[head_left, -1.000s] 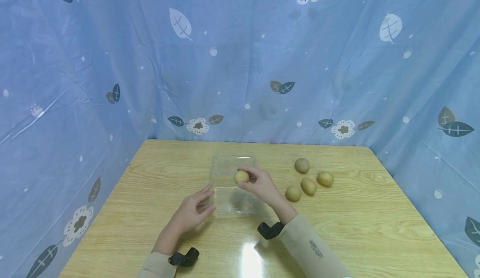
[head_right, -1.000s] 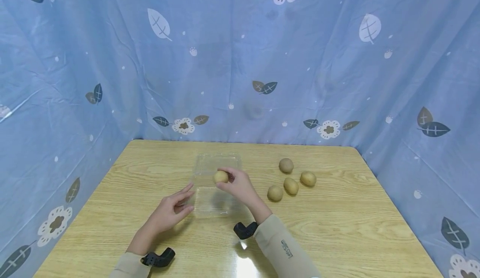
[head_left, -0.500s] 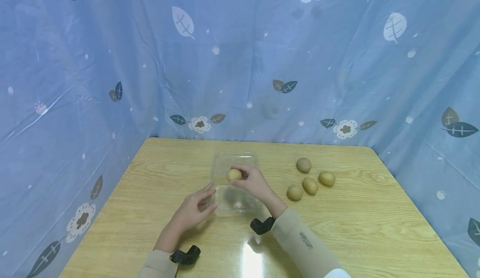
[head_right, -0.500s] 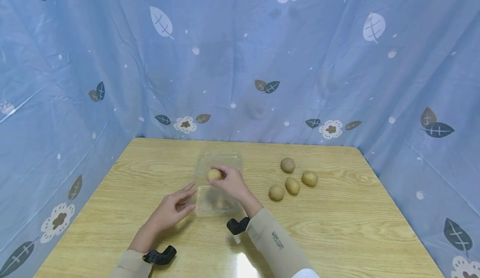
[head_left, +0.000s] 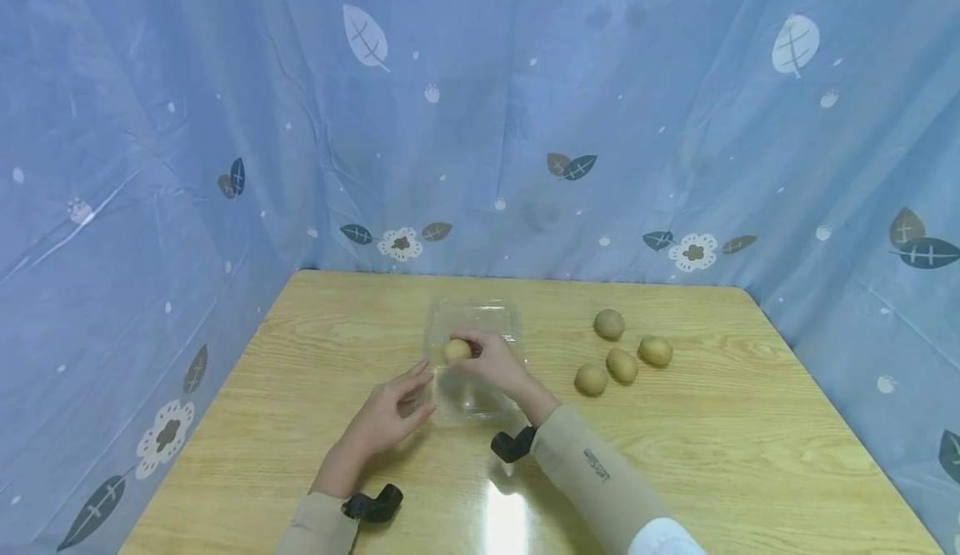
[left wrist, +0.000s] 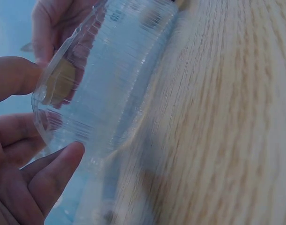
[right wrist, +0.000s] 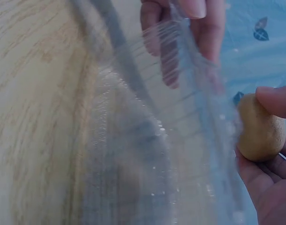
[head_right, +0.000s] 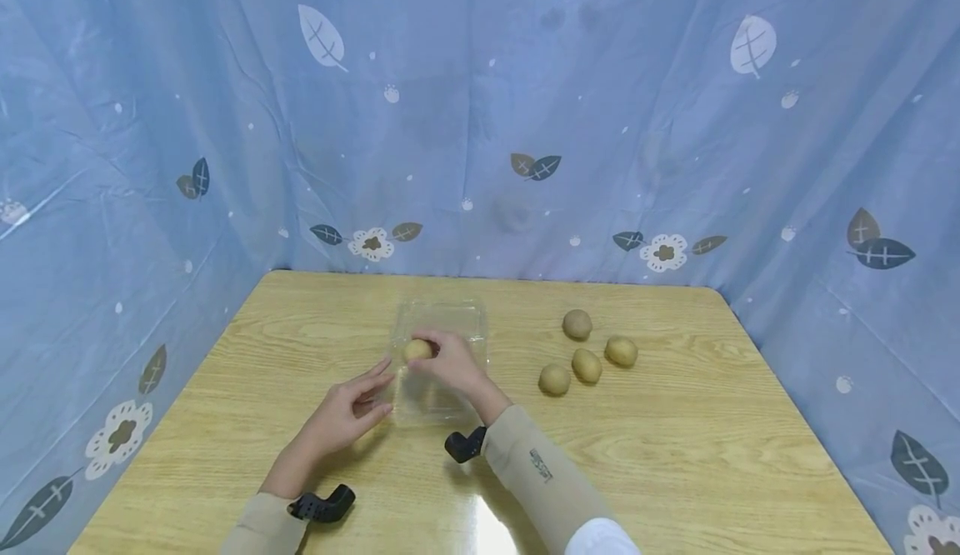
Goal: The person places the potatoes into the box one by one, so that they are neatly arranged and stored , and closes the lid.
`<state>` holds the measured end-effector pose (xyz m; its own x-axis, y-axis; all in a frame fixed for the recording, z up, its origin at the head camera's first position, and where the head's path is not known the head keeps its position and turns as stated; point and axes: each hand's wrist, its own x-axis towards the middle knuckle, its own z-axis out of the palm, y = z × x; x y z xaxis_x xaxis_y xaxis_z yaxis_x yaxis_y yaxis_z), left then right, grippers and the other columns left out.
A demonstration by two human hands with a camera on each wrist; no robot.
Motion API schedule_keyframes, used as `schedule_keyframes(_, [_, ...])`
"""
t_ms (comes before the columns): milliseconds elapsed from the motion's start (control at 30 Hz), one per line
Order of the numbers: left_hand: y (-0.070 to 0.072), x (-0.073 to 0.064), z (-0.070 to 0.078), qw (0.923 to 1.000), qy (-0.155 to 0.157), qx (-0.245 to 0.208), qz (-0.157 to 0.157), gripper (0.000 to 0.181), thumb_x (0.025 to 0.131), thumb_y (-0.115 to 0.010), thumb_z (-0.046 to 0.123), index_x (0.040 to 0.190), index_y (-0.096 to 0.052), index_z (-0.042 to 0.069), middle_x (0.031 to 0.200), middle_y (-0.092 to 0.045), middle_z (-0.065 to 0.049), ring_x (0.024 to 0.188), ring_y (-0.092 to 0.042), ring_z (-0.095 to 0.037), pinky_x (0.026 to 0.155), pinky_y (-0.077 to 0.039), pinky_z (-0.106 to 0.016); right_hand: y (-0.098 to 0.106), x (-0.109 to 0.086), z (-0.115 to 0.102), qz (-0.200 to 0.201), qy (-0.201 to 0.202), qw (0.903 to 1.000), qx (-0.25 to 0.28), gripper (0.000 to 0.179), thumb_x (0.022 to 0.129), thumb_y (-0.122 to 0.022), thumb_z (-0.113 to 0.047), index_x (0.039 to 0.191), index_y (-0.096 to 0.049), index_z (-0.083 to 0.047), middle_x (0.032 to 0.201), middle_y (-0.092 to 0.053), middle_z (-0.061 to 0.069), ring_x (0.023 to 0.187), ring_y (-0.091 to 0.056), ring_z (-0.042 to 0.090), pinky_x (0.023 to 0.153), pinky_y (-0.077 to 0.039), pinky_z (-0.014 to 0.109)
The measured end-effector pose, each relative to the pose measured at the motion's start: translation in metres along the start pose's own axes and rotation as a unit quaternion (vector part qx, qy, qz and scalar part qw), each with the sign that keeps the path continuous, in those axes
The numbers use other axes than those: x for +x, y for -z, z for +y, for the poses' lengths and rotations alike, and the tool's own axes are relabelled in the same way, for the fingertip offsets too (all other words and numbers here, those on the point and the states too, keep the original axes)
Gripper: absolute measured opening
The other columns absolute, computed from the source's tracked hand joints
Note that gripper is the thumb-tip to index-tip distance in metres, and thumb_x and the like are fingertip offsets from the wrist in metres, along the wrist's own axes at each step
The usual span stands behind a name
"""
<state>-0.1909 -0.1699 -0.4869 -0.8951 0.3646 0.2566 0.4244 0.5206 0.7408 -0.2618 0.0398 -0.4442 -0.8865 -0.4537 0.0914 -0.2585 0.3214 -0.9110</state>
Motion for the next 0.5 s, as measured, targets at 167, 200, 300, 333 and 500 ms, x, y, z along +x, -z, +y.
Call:
schedule_keyframes(167, [0.001,0.002,-0.001,1.0,0.001,0.001,-0.004,0.053,0.092,-0.062,0.028,0.135,-0.05,-0.001,0.153,-0.033,-0.007,0.125,-0.051,-0.031,0.092,-0.055,-0.027,-0.004,0.001,-0.001,-0.011,-0.006,0.9998,-0.015,0.049,0.083,-0.07,-0.01,0.128,-0.056,0.001,0.124,-0.061,0.016,0.104,-0.063,0.027,0.087,-0.057,0.034])
schedule_keyframes(200, [0.002,0.002,-0.001,1.0,0.002,0.0,-0.005,0.053,0.093,-0.062,0.029,0.135,-0.05,0.0,0.153,-0.033,-0.006,0.125,-0.051,-0.03,0.091,-0.055,-0.027,-0.005,0.002,-0.001,-0.014,-0.007,0.9997,-0.019,0.049,0.083,-0.07,-0.011,0.129,-0.056,0.0,0.124,-0.06,0.016,0.104,-0.062,0.027,0.087,-0.056,0.034])
schedule_keyframes(300, [0.002,0.002,-0.001,1.0,0.0,-0.001,-0.006,0.053,0.093,-0.061,0.031,0.135,-0.051,0.001,0.153,-0.033,-0.005,0.123,-0.053,-0.029,0.09,-0.055,-0.026,-0.007,0.002,0.0,-0.025,-0.011,0.9992,-0.03,0.049,0.084,-0.071,-0.013,0.129,-0.056,-0.001,0.127,-0.059,0.015,0.105,-0.061,0.026,0.088,-0.056,0.034])
schedule_keyframes(333, [0.003,0.002,-0.001,1.0,-0.001,0.0,-0.006,0.053,0.093,-0.061,0.031,0.135,-0.051,0.001,0.153,-0.033,-0.005,0.123,-0.053,-0.029,0.09,-0.056,-0.027,-0.008,0.002,0.001,-0.027,-0.013,0.999,-0.034,0.049,0.084,-0.071,-0.014,0.129,-0.056,-0.001,0.128,-0.058,0.015,0.105,-0.061,0.025,0.089,-0.056,0.034])
schedule_keyframes(500, [0.002,0.0,-0.002,0.9998,-0.013,0.01,-0.005,0.051,0.093,-0.061,0.031,0.133,-0.052,0.0,0.152,-0.034,-0.007,0.121,-0.055,-0.029,0.089,-0.056,-0.028,-0.013,0.002,0.004,-0.036,-0.025,0.9979,-0.048,0.05,0.085,-0.07,-0.014,0.131,-0.055,-0.003,0.132,-0.056,0.012,0.106,-0.06,0.023,0.091,-0.054,0.034])
